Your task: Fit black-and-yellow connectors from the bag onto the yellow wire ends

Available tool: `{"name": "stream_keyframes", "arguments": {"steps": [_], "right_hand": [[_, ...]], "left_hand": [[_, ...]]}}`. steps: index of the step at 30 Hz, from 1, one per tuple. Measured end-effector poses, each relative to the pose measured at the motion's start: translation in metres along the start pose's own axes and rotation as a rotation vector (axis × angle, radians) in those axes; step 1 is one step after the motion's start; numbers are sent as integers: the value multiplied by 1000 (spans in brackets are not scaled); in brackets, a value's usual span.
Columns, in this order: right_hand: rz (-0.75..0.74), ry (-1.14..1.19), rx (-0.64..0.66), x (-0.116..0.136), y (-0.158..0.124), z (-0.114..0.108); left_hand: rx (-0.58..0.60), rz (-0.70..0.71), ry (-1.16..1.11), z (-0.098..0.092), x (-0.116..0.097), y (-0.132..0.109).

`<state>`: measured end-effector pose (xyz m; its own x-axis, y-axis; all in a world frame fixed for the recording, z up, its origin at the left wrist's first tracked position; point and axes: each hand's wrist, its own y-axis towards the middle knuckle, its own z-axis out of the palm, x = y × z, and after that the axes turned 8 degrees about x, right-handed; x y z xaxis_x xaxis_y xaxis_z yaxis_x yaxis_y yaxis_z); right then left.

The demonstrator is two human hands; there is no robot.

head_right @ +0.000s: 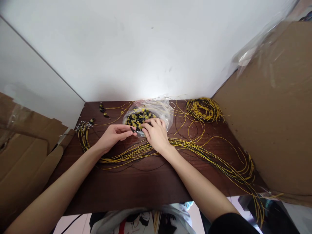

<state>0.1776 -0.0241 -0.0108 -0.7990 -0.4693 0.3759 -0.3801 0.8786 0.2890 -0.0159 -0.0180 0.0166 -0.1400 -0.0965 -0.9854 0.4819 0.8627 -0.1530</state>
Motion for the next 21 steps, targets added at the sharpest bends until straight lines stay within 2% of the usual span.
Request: {"name": "stream_keyframes", "arguments": {"steps": [9,21], "right_hand": [[46,71,-5,0,1,0],[18,64,0,1,0,0]], "left_hand": [[33,13,-22,-2,2,0],[37,31,-14,-2,4,0]]}}
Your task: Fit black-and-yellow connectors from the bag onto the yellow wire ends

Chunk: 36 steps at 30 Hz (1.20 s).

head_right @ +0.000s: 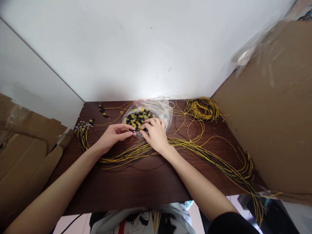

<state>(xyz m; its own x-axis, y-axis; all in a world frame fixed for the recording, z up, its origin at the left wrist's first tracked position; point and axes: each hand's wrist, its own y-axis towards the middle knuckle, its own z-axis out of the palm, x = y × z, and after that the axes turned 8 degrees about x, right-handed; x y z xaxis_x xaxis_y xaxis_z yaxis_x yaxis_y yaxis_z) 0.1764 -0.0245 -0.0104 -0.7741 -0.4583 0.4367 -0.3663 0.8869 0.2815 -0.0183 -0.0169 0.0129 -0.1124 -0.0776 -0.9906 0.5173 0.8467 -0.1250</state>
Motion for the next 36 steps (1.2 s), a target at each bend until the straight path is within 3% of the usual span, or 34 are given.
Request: {"name": "stream_keyframes", "arguments": {"steps": [7,15,36], "right_hand": [[-40,96,-104,2,1,-3],[-239,364,-132,13,0,-10],[-199,414,-101,19,-3,-6]], "left_hand": [[-18,-16,0,1,-1,0],[-48,7,-2,2,-2,1],[-83,0,-10,4,-3,1]]}}
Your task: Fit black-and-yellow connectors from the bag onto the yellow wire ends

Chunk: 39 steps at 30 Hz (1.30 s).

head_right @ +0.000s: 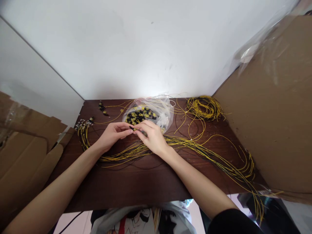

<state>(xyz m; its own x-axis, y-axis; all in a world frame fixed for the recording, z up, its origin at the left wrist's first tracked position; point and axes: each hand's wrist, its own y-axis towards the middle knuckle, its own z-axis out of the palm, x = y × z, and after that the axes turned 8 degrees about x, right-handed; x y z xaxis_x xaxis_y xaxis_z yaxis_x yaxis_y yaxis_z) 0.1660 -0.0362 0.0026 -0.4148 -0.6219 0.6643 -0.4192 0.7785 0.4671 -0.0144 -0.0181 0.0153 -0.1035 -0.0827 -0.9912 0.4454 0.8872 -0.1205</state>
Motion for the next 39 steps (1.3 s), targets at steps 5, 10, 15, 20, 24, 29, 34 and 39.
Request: {"name": "stream_keyframes", "arguments": {"steps": [5,10,15,20,24,29,34,39], "right_hand": [[-14,9,-10,0,0,1],[-32,4,-20,-2,-1,3],[-42,14,-40,-4,-2,5],[3,25,-54,-2,-2,8],[27,35,-72,0,-3,10],[51,28,-59,1,-3,11],[50,22,-68,1,-3,11],[43,21,-68,1,-3,10]], "left_hand": [[-21,7,8,1,2,0],[-33,27,32,1,5,0],[-48,43,72,1,7,0],[-52,48,83,1,7,0],[-52,54,70,2,7,0],[-54,62,94,1,9,1],[-32,66,91,0,9,2],[-24,51,60,1,8,1]]}}
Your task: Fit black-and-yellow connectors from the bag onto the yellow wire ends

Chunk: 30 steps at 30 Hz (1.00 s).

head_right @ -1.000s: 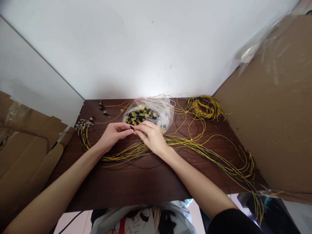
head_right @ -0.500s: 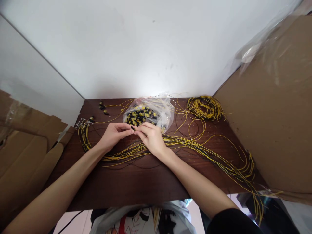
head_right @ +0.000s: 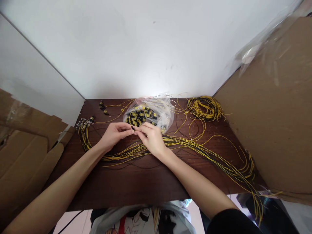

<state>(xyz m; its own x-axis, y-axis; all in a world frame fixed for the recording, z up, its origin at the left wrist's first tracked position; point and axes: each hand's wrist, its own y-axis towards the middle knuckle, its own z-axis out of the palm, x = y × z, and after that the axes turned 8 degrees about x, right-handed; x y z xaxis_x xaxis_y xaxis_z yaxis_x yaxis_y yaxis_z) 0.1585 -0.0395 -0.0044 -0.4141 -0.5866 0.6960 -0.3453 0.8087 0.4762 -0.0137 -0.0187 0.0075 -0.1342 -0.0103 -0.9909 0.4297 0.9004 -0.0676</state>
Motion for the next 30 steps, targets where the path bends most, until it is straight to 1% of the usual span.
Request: {"name": "stream_keyframes", "arguments": {"steps": [5,14,22,26,30], "right_hand": [[4,-6,0,0,0,0],[11,-18,-11,0,2,-1],[84,23,-22,1,2,-5],[129,-99,-50,-6,4,-15],[156,-280,-15,-16,7,-23]], "left_hand": [[-4,-8,10,0,-1,-1],[33,14,-33,1,-1,0],[89,-5,-36,0,-3,0],[95,-25,-42,-1,-4,0],[71,-52,-41,1,-7,-1]]}}
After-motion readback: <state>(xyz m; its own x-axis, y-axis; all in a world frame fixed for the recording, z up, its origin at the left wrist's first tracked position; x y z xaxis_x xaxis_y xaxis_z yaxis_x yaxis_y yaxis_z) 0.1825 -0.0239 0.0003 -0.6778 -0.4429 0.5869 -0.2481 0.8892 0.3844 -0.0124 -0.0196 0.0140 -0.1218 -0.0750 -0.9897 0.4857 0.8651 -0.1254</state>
